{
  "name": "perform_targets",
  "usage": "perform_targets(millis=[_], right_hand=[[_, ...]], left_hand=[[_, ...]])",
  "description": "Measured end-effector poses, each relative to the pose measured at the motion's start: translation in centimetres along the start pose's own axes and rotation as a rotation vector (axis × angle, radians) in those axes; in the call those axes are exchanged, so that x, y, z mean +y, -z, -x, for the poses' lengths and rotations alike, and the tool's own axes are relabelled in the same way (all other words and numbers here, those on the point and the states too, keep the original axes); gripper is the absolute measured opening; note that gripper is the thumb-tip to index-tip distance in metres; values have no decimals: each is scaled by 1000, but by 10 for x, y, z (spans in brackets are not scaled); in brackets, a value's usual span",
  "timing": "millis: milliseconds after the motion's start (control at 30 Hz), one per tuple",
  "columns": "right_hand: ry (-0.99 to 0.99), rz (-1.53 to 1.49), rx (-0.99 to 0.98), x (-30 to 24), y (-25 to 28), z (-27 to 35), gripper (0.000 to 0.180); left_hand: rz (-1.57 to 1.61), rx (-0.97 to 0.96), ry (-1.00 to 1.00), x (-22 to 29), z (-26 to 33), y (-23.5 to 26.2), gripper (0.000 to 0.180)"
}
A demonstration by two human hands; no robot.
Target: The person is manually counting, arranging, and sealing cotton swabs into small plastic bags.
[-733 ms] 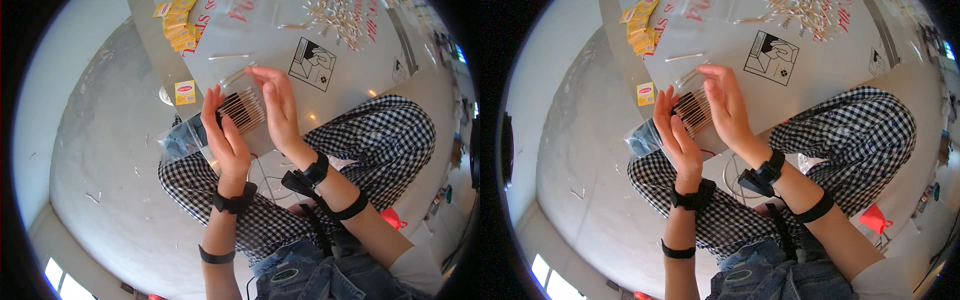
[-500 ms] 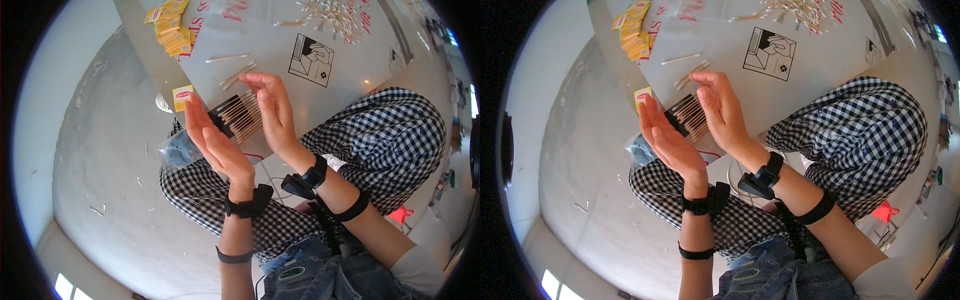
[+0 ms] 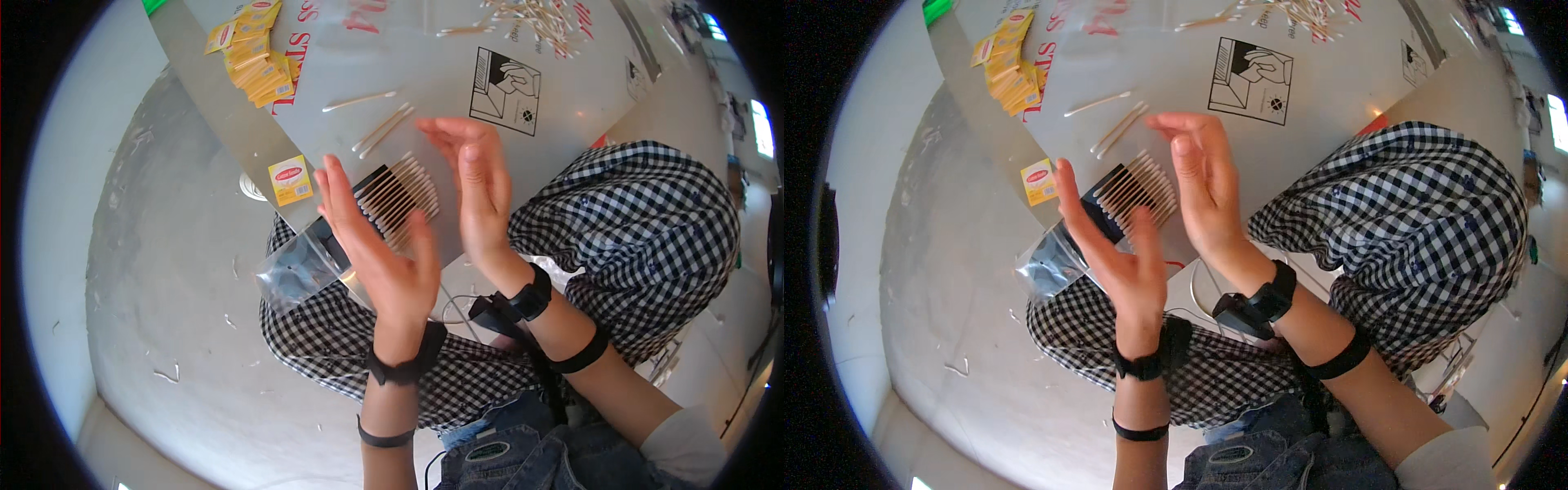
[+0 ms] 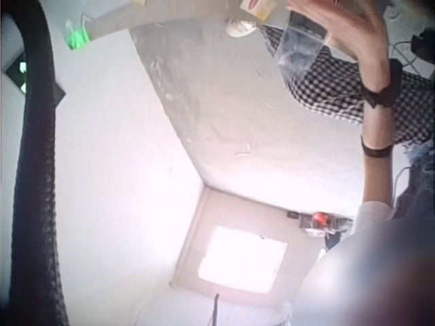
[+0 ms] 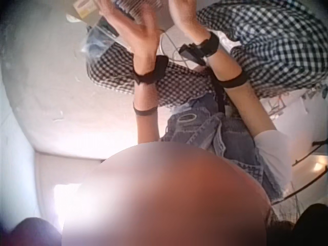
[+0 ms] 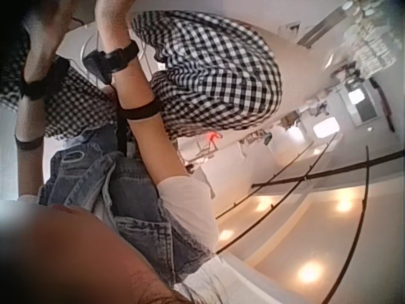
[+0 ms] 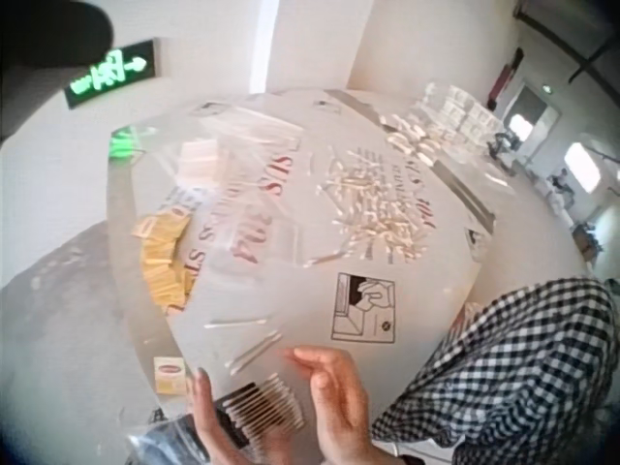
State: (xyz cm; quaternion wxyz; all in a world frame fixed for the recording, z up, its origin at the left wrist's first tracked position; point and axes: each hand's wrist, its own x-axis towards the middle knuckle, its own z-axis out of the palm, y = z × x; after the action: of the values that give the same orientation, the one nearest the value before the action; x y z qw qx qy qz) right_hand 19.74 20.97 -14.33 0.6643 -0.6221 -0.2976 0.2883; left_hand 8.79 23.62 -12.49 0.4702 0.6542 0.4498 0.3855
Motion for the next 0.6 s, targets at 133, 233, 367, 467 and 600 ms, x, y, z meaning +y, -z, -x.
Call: perform_targets(millis=[133, 233, 367, 467, 600], right_hand=[[110, 120, -3, 5, 17, -12, 37], [131, 180, -34, 8, 20, -11, 34], [164, 133, -21, 13, 22, -9, 24], [128, 128, -3, 12, 22, -7, 19], [258, 335, -38, 14, 23, 0, 20]], left_hand=[[-554, -301, -70, 0, 10, 24, 99], [-549, -312, -40, -5, 7, 29, 110], [-602, -309, -111, -8, -2, 27, 102], [-609, -306, -135, -6, -3, 24, 101], [-790, -337, -146, -3, 9, 13, 97]])
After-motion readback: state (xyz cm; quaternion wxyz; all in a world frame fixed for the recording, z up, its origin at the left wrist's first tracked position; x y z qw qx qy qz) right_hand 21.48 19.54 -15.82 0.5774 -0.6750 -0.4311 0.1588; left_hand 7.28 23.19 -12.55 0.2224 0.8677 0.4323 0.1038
